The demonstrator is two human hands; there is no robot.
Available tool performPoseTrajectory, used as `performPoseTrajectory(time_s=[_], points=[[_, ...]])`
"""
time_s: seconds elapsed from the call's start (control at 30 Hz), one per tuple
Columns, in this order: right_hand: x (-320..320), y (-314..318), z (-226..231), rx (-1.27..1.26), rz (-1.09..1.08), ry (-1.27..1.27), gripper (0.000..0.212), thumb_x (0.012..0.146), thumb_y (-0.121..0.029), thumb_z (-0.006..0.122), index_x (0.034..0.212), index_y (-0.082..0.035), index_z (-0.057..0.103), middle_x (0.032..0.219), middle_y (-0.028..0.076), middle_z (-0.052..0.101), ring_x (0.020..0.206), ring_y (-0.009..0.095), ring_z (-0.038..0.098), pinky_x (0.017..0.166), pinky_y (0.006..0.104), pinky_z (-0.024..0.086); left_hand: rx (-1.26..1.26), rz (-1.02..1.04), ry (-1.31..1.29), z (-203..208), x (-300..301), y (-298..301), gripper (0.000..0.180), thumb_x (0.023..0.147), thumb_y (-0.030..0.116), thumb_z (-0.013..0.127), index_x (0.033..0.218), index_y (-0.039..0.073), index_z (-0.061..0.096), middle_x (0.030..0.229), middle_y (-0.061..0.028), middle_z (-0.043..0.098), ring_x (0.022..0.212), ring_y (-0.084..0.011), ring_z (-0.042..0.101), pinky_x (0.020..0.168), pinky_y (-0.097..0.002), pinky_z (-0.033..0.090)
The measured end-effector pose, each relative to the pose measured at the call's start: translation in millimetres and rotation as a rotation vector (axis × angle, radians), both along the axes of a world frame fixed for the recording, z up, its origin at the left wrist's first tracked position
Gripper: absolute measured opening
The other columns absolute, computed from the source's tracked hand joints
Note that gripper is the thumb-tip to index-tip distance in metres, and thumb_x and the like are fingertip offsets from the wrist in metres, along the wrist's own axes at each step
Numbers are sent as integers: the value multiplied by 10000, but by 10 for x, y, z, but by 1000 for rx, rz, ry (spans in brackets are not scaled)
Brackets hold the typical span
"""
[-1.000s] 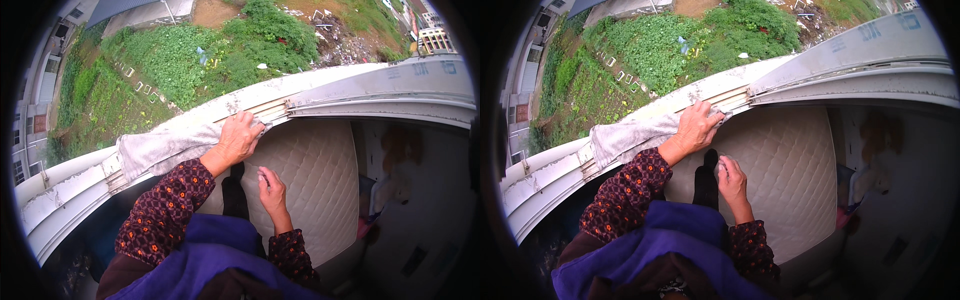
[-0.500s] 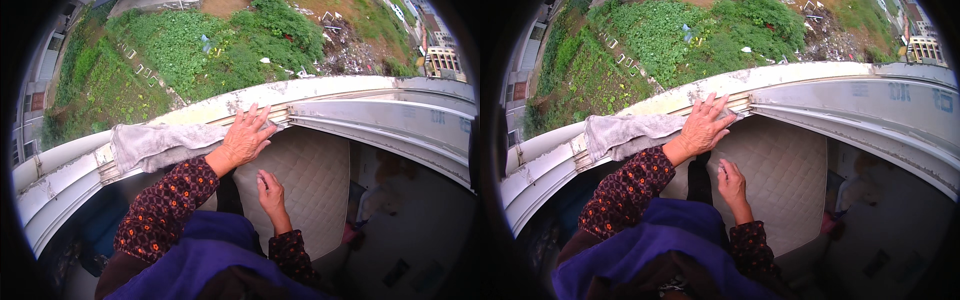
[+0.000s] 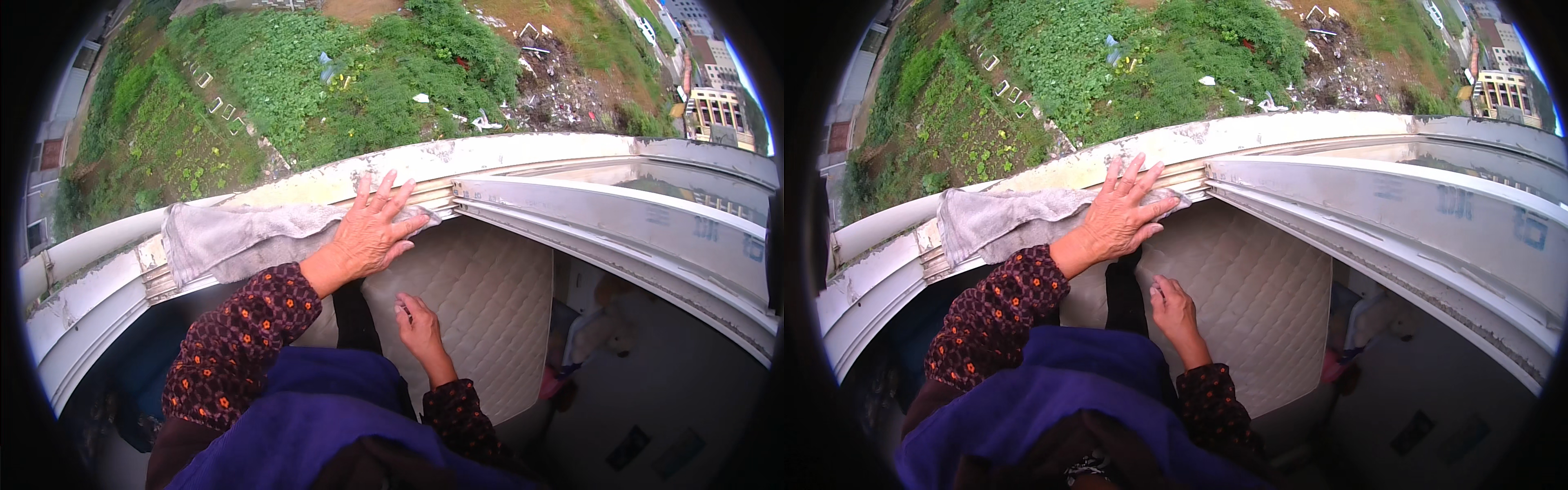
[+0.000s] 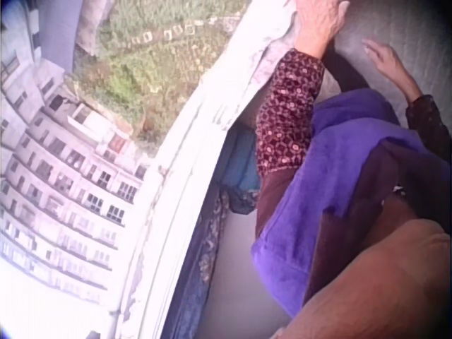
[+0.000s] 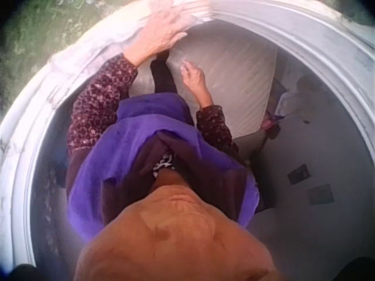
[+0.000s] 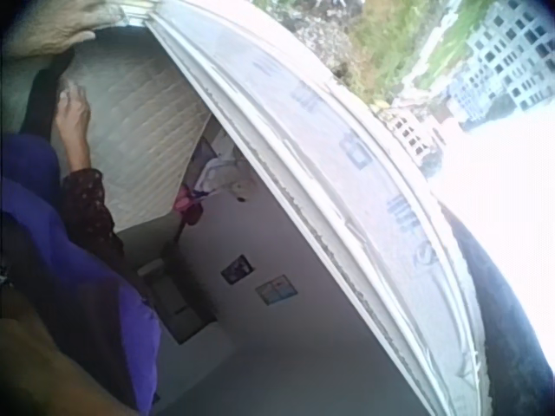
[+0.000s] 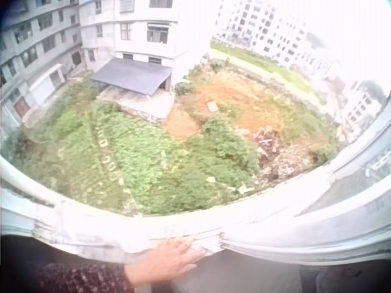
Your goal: The person wipes the white window frame and sill with a grey cloth, moving along the length of the frame and cleaning both the top and side sections. The person briefly steps onto a mattress to reach higher areas before returning to the window frame.
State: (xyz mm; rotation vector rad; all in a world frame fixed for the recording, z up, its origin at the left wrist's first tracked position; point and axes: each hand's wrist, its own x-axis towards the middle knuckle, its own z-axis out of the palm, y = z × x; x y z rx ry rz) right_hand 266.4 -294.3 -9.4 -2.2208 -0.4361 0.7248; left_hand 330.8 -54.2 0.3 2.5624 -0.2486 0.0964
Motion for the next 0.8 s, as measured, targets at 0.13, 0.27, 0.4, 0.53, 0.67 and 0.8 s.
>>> performPoseTrajectory(time_s=[0.13, 0.27, 0.4, 0.53, 0.67, 0.8], points=[[16, -47, 15, -25, -19, 35, 275, 926, -80, 615, 1191, -7, 634, 1007, 186, 690, 891, 329, 699, 788, 376, 551, 12, 18, 6, 23, 384, -349, 423, 867, 368, 702, 1253, 200, 664, 1561, -190, 357, 1479, -440, 237, 1181, -654, 142], [-11, -88, -42, -102, 67, 61, 266, 937, -117, 600, 1179, -10, 629, 1031, 191, 681, 914, 377, 681, 812, 436, 542, 1, 48, 1, -6, 339, -399, 380, 830, 298, 721, 1184, 165, 679, 1439, -205, 457, 1443, -448, 290, 1167, -658, 169], [53, -45, 19, -53, 27, 92, 260, 936, -110, 599, 1173, -10, 639, 1033, 192, 688, 913, 370, 689, 810, 420, 545, -54, 75, -15, 14, 177, -148, 329, 761, 193, 761, 1081, 133, 710, 1324, -198, 516, 1388, -447, 357, 1146, -641, 215], [16, -174, -100, -40, -14, 113, 257, 939, -100, 611, 1178, -15, 650, 1024, 194, 693, 902, 353, 699, 802, 389, 546, -261, 196, -124, -27, 248, -148, 270, 754, 120, 773, 1019, 143, 727, 1339, -177, 531, 1353, -428, 400, 1120, -591, 284], [55, -155, -154, -34, -4, 127, 267, 937, -125, 603, 1175, -12, 640, 1044, 193, 686, 925, 376, 684, 816, 429, 545, -183, 263, -134, -116, 588, -449, 307, 785, 133, 763, 1085, 183, 722, 1379, -155, 526, 1364, -429, 395, 1118, -587, 289], [59, -202, -166, -62, 32, 111, 269, 938, -127, 605, 1179, -13, 641, 1047, 191, 685, 918, 376, 684, 811, 431, 546, -114, 241, -89, -114, 621, -471, 283, 780, 143, 768, 1059, 177, 735, 1353, -154, 546, 1355, -425, 403, 1111, -572, 296]])
